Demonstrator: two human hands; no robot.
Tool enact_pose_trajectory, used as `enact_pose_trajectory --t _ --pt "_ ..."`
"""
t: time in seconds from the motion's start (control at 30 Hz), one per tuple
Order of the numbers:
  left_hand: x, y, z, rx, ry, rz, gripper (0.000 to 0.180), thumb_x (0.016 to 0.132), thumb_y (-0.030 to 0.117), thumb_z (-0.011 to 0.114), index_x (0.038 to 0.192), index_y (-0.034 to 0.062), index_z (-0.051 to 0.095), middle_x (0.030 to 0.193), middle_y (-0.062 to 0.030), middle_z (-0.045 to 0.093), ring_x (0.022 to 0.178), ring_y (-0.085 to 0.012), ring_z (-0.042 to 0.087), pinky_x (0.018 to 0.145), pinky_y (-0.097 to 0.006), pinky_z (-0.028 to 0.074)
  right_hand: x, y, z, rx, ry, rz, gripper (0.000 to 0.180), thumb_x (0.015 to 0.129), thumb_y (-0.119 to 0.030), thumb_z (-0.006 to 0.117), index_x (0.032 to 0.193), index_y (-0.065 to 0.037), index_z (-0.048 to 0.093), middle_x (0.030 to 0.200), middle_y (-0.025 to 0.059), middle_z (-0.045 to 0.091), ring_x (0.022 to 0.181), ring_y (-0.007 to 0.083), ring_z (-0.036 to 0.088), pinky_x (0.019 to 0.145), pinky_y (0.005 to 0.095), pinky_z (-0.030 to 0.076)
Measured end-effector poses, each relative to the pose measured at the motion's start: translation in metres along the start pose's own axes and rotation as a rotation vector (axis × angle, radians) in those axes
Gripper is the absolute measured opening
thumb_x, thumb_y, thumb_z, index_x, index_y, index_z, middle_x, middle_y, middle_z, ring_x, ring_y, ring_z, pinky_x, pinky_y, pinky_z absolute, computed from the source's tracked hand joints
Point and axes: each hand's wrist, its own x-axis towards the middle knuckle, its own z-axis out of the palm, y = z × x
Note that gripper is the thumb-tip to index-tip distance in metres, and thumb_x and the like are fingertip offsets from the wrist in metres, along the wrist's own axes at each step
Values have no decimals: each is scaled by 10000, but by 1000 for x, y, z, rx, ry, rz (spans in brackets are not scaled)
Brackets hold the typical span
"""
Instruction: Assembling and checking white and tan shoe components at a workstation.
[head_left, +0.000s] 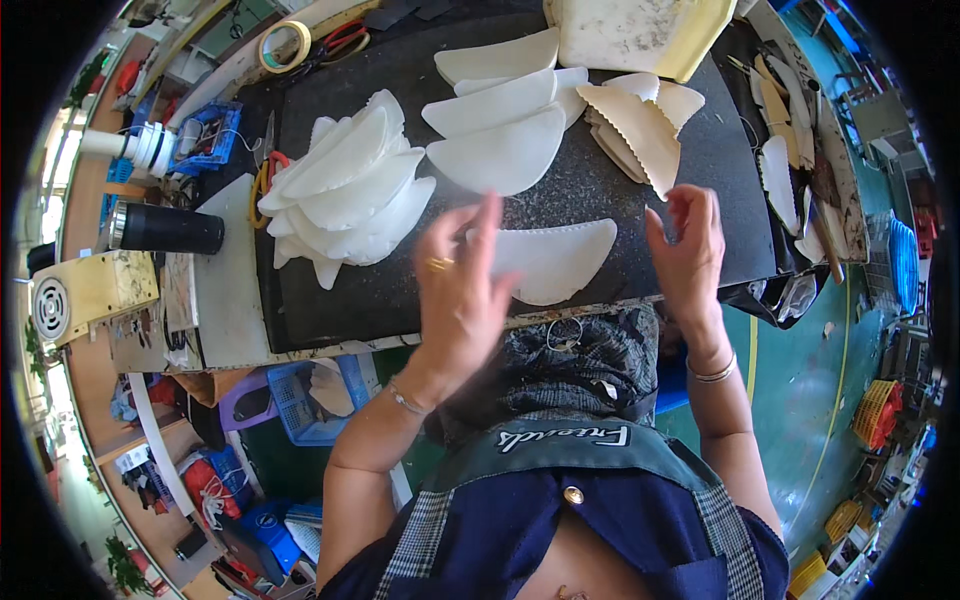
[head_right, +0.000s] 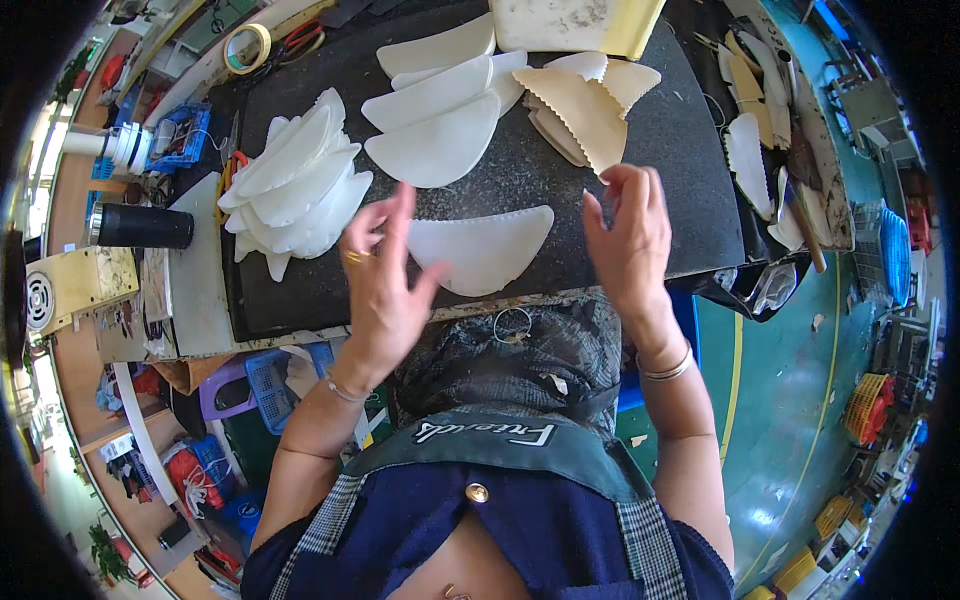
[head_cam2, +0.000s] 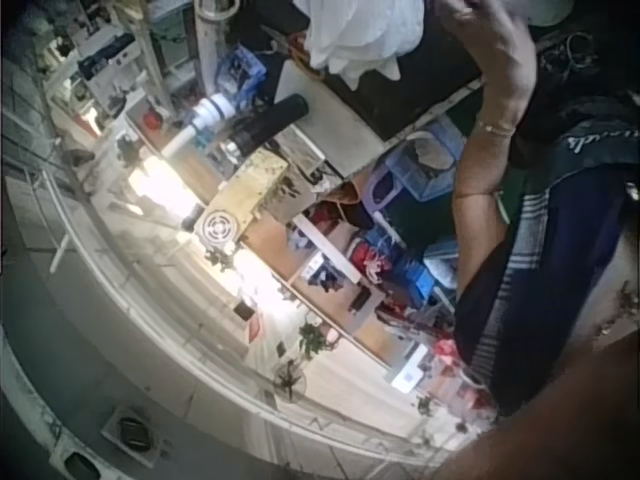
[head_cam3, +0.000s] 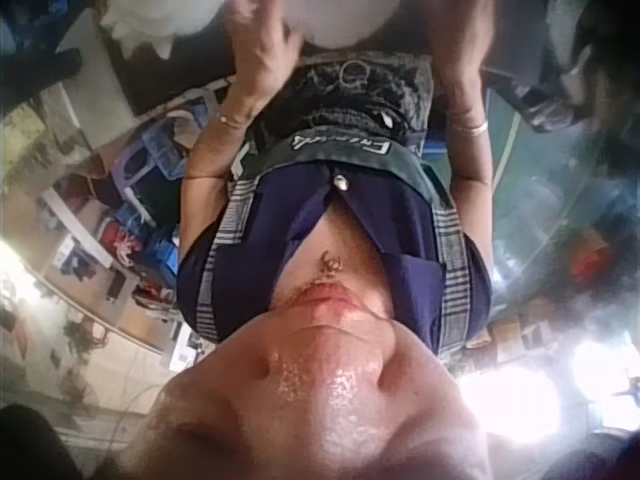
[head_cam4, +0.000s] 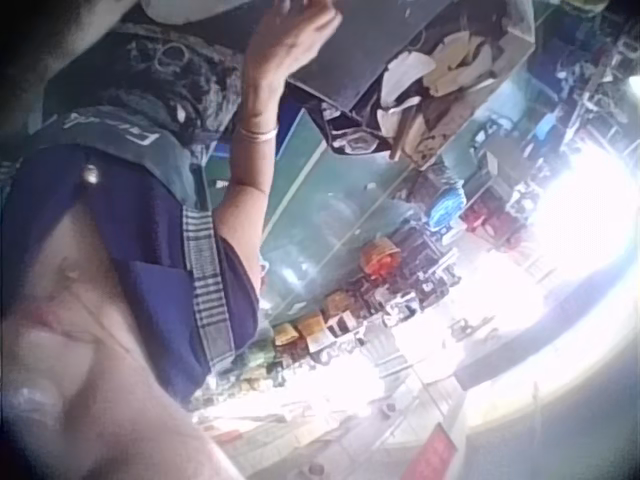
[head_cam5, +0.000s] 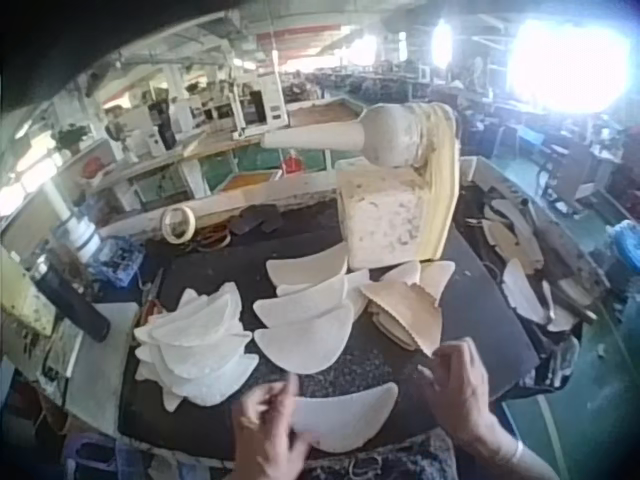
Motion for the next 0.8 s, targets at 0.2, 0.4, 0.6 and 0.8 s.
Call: enact_pose_trajectory --t 0.2,0.4,0.6,0.8 --pt "-28 11 29 -334 -263 266 455 687 -48 698 1129 40 643 1160 -171 639 1165 -315 574 969 -409 468 17 49 -7 -217 49 -288 315 775 -55 669 1086 -30 623 1004 125 676 925 281 632 804 369 515" --pt "-20 26 13 -1200 -11 -710 216 959 167 557 1074 -15 536 961 -120 652 869 -183 666 762 -318 566 24 45 0 -63 125 -92 60 749 -64 719 799 -60 686 735 89 646 722 248 636 626 346 510" --pt "-11 38 -5 -1177 -1010 -627 564 887 389 643 1196 -66 516 1028 -190 664 915 -267 677 701 -343 583 18 25 -27 218 -39 -24 83 843 -25 638 896 -22 702 820 110 682 723 224 659 642 295 518" --pt "8 39 11 -1319 -184 -617 374 860 80 682 1170 -43 512 968 -117 648 810 -196 659 812 -327 533 -20 -30 -57 1060 -632 295 137 927 -72 596 973 26 680 820 52 686 725 93 637 647 227 528"
